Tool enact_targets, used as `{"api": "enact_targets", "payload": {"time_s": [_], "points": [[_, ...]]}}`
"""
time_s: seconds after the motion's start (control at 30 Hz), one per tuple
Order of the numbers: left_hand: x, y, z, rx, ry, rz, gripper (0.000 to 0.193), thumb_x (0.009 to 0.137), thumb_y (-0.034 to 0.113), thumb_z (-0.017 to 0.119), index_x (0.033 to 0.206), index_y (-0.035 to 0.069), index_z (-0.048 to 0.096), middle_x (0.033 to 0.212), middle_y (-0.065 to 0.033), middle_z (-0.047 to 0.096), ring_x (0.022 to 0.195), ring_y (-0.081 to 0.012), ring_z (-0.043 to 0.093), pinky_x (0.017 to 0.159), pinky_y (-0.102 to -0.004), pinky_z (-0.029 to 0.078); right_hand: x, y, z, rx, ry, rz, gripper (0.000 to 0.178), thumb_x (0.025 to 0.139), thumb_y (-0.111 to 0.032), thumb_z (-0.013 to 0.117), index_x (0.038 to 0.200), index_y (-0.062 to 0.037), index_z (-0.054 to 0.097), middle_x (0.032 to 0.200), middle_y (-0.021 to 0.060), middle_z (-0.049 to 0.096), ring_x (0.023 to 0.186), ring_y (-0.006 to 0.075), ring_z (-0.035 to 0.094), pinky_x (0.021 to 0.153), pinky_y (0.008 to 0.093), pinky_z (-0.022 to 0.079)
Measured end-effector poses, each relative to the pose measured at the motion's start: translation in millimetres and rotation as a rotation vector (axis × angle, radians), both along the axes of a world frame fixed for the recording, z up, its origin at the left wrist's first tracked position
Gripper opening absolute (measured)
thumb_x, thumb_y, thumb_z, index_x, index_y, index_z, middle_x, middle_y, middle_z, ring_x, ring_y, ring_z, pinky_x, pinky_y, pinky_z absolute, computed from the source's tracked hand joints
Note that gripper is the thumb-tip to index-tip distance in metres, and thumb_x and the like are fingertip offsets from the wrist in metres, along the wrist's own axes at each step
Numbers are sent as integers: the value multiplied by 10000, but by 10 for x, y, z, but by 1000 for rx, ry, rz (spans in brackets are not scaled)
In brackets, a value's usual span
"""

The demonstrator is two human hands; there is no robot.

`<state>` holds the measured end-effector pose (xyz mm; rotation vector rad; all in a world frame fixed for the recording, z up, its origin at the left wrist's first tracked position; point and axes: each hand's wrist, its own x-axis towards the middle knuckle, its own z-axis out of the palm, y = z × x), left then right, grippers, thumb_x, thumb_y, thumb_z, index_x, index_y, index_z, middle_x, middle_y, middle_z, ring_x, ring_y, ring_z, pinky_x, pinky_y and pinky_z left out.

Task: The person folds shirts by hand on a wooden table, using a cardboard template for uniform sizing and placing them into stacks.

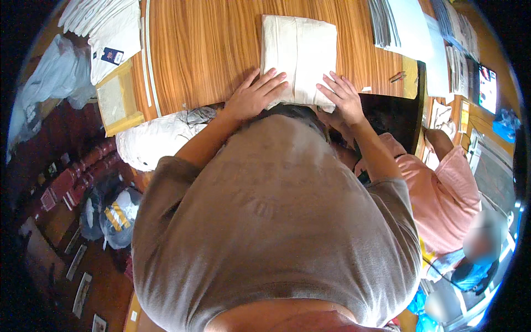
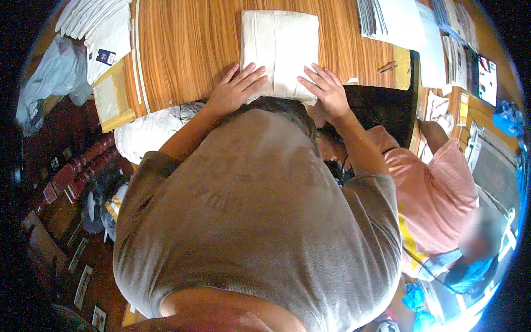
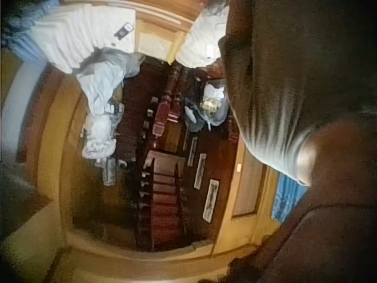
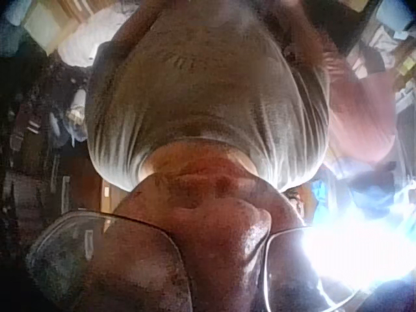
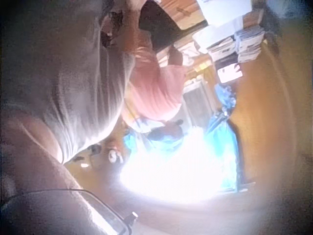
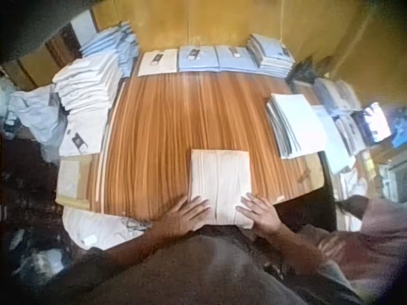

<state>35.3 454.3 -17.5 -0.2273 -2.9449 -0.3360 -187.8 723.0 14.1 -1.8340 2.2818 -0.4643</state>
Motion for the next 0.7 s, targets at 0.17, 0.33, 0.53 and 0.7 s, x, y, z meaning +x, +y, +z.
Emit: {"api": "enact_targets", "payload": {"time_s": [0.17,0.33,0.53,0.7], "points": [[73,10,436,546,22,83,519,926,172,696,1433,98,613,1335,-129,684,1219,-298,657,1004,-465,524,45,-207,427,-310,-190,-162,280,892,-95,699,1160,-44,762,1244,127,751,1290,281,650,1135,448,459],[-108,-103,1430,1038,167,285,320,1000,234,656,1212,3,721,1006,-212,765,909,-335,756,751,-398,574,-326,-948,1555,-355,-321,-326,208,1016,-168,679,1092,7,764,937,86,774,879,125,713,771,299,567],[-157,-431,549,1816,162,747,359,1042,318,631,1196,11,734,1056,-63,774,955,-179,723,788,-348,557,-555,-2340,1048,-22,-233,-239,506,1013,-517,680,1096,-26,769,884,130,763,789,211,732,720,383,583],[-45,-689,-231,1848,-126,821,451,1014,322,628,1346,18,646,1136,-88,742,913,-146,716,691,-284,567,-709,-2304,97,-150,-237,-267,542,954,-478,729,1266,-35,710,1170,237,719,1028,374,721,915,460,574]]}}
